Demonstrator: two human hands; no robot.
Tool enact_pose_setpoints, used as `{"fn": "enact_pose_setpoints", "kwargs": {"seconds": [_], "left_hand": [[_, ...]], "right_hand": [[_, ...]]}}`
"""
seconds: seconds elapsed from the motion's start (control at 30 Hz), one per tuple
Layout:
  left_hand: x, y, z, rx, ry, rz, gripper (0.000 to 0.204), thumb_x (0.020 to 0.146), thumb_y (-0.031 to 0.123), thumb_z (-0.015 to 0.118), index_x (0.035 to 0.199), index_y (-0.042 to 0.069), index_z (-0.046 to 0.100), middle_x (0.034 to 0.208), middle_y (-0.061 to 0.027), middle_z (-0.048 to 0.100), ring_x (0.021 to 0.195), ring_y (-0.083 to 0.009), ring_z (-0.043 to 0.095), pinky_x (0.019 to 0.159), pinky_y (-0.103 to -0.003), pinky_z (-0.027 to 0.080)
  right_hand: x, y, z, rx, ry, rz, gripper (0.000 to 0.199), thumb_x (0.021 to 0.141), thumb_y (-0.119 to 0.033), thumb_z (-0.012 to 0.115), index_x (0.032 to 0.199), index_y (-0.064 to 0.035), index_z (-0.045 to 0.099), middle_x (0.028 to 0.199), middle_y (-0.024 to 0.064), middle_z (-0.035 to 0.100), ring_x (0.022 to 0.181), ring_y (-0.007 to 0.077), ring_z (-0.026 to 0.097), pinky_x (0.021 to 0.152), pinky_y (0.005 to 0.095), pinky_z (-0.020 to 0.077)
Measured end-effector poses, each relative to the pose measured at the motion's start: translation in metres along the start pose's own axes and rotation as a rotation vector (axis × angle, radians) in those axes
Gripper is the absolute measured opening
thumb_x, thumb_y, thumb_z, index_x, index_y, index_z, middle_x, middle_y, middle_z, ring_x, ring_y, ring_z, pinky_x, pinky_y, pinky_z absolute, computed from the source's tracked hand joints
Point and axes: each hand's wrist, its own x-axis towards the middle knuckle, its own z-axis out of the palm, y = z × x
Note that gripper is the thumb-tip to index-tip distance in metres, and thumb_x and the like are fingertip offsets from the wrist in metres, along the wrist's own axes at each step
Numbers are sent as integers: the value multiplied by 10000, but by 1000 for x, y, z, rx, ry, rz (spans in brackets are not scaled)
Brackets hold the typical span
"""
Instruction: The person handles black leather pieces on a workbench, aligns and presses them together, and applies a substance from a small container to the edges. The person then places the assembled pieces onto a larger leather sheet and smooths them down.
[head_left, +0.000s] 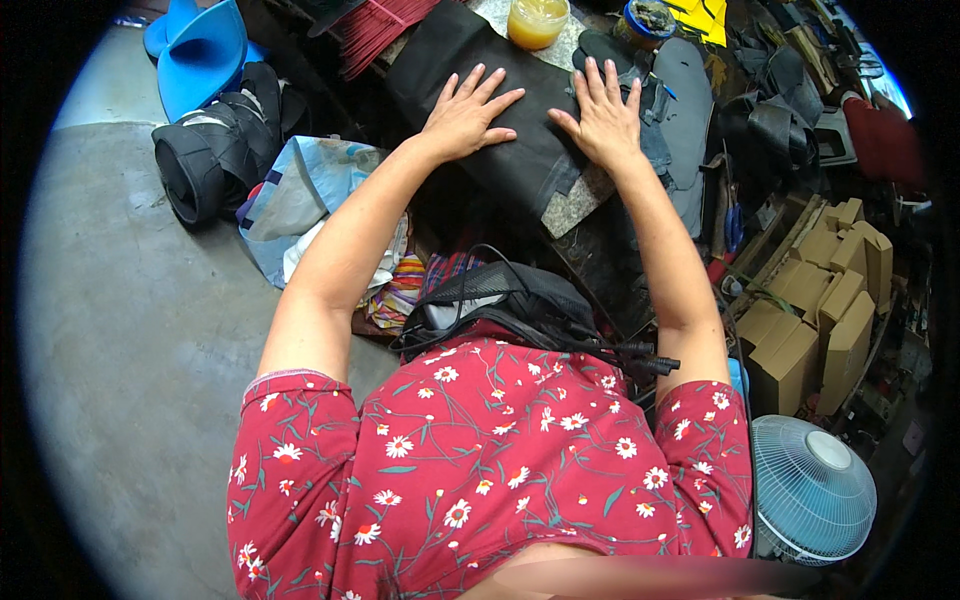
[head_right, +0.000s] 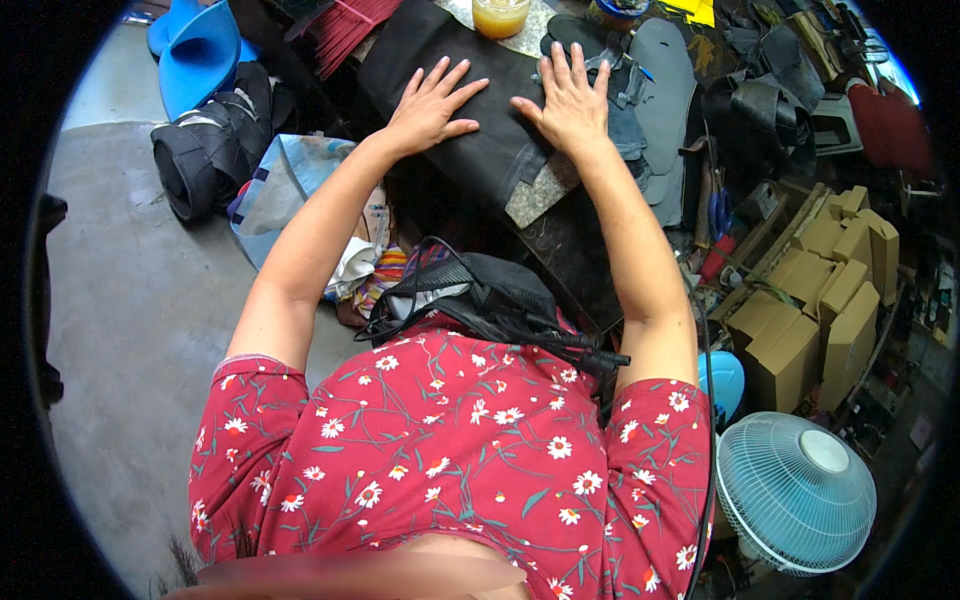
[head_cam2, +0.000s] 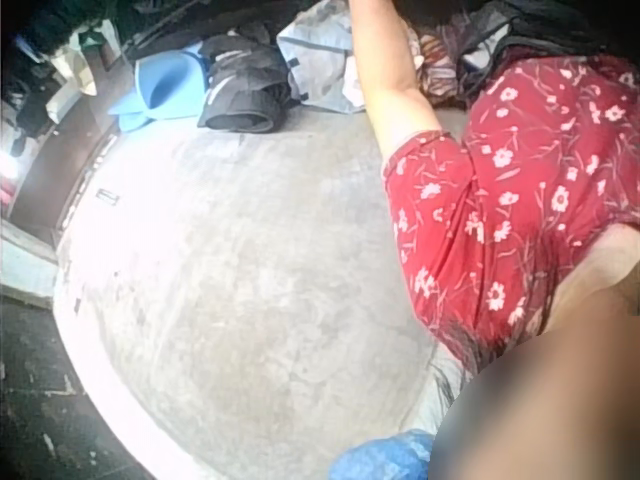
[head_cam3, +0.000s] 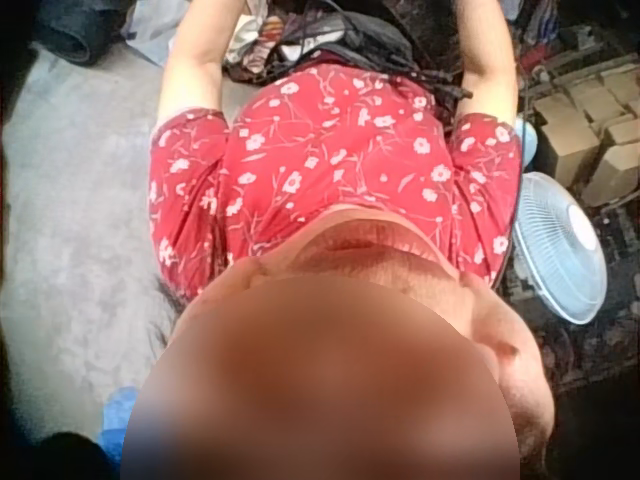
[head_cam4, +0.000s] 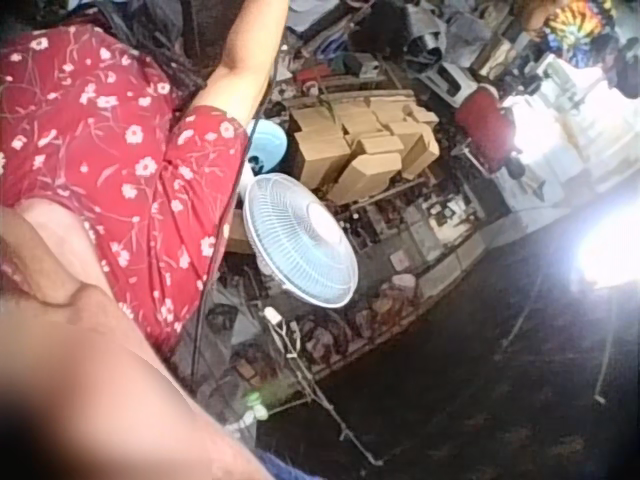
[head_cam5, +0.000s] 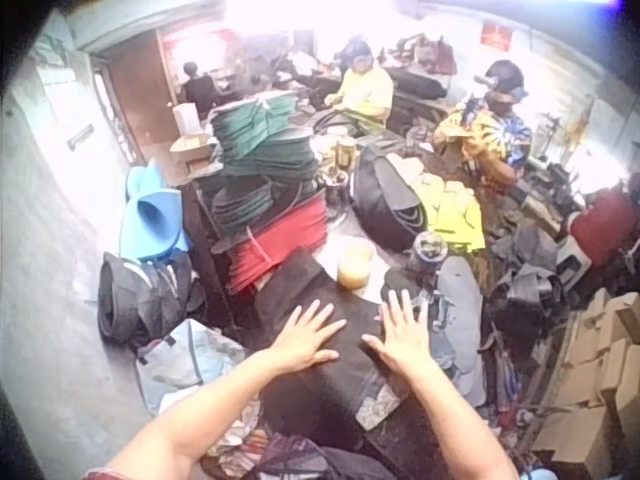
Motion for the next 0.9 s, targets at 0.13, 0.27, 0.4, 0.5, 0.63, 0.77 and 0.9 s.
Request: {"fn": "enact_pose_setpoints", "kwargs": {"seconds": [0.13,0.27,0.4,0.5,0.63,0.77,0.9], "left_hand": [[1,-1,2,13,17,7,705,892,646,511,1505,336,352,1602,-90,254,1491,-332,167,1177,-569,138],[1,-2,6,36,39,5,709,894,661,495,1507,338,348,1604,-85,249,1491,-324,172,1176,-568,140],[1,-3,9,63,52,2,681,913,655,468,1508,350,341,1609,-76,240,1492,-315,176,1179,-559,140],[1,-2,10,92,44,-7,622,953,603,436,1513,354,328,1611,-66,237,1493,-308,174,1182,-551,132],[2,0,9,130,29,-41,609,986,554,401,1529,296,308,1613,-47,235,1495,-285,169,1191,-532,115],[4,3,8,134,-1,-75,637,992,539,396,1542,236,282,1616,-40,227,1498,-269,162,1197,-521,107],[6,7,8,101,-2,-101,635,995,534,390,1543,235,276,1618,-40,220,1499,-271,156,1200,-519,104]], "right_hand": [[14,15,11,-4,-15,-21,656,925,-713,333,1489,-382,376,1615,90,225,1503,309,136,1154,638,69],[9,15,14,2,36,-75,571,941,-681,344,1469,-462,369,1616,81,224,1499,320,144,1157,634,80],[-22,1,3,88,54,-188,534,940,-667,367,1446,-499,384,1605,81,250,1483,343,194,1148,648,100],[-54,-19,-11,187,46,-252,552,923,-666,394,1442,-478,406,1595,84,270,1472,362,216,1132,664,143],[-90,-43,-31,312,29,-313,549,932,-647,395,1440,-443,436,1606,71,248,1484,336,186,1153,639,69],[-107,-49,-42,388,-150,-270,500,969,-593,371,1436,-434,447,1617,54,221,1494,353,135,1161,623,44],[-94,-12,-34,789,-213,-158,484,1022,-524,267,1147,-374,710,1604,80,253,1481,369,173,1153,643,48]]}}
